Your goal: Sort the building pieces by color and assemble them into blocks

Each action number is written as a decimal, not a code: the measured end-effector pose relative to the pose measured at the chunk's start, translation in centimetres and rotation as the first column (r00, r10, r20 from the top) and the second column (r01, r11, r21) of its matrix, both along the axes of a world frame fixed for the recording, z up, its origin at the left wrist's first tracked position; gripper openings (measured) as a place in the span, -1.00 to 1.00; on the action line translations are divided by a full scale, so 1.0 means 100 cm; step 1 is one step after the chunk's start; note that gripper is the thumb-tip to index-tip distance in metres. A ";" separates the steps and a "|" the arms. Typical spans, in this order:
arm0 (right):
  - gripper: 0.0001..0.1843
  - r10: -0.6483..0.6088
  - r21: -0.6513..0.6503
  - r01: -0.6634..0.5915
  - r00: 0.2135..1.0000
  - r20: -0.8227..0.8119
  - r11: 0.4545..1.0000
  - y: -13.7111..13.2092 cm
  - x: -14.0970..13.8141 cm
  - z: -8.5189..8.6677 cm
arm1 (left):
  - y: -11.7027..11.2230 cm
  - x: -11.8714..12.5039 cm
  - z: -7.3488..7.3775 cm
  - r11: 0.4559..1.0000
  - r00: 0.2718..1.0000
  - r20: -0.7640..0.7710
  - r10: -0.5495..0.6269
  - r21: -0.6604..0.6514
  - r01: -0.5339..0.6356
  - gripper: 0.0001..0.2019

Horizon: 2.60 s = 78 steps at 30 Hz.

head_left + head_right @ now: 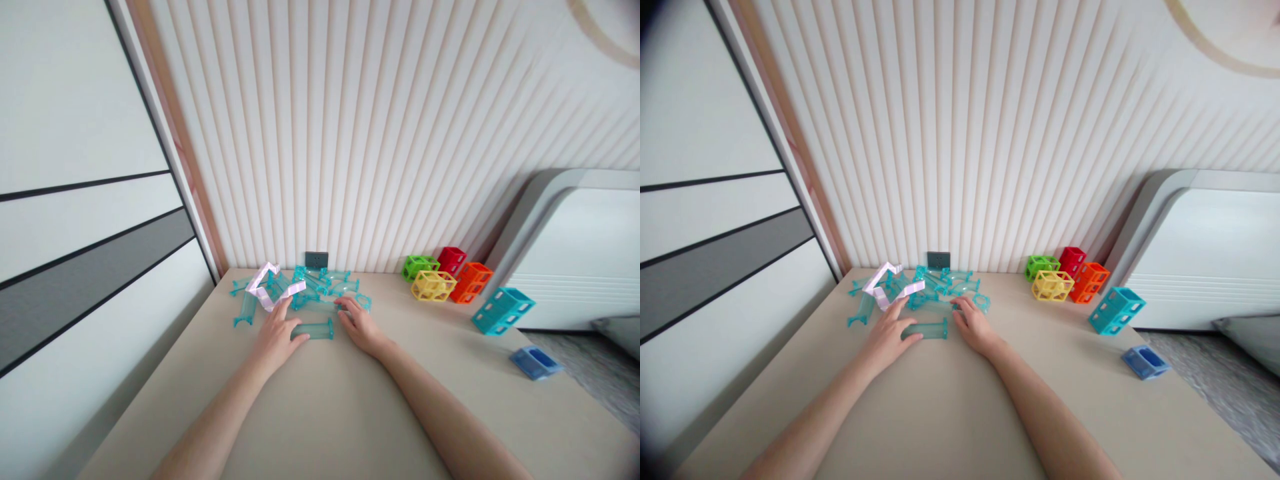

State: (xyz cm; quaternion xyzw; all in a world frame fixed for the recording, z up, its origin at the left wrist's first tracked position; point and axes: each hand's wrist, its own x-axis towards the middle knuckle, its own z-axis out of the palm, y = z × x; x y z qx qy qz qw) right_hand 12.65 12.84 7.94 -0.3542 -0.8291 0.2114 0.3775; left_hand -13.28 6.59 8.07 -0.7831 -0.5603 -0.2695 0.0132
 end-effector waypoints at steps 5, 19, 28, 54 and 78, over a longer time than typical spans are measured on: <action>-0.71 -0.039 -0.021 0.039 0.999 -0.014 0.999 0.005 0.000 -0.004 | 0.001 0.001 -0.001 0.998 0.999 -0.034 0.011 -0.064 -0.013 -0.79; -0.68 -0.065 -0.074 0.064 0.998 -0.024 0.995 0.008 -0.001 -0.008 | 0.000 0.001 -0.006 0.994 0.999 0.043 -0.032 -0.107 0.037 -0.80; -0.65 -0.103 -0.108 0.097 0.993 -0.051 0.989 0.005 0.000 -0.005 | -0.001 0.001 -0.007 0.993 0.999 0.041 -0.024 -0.116 0.029 -0.77; -0.67 0.168 0.006 -0.168 0.986 0.025 0.986 -0.038 0.007 0.018 | -0.013 -0.033 0.045 0.977 0.971 0.215 -0.101 -0.163 0.138 -0.72; -0.49 0.180 0.047 -0.196 0.957 0.228 0.980 -0.035 0.014 0.023 | -0.003 -0.043 0.024 0.937 0.980 0.146 -0.138 -0.302 0.177 -0.54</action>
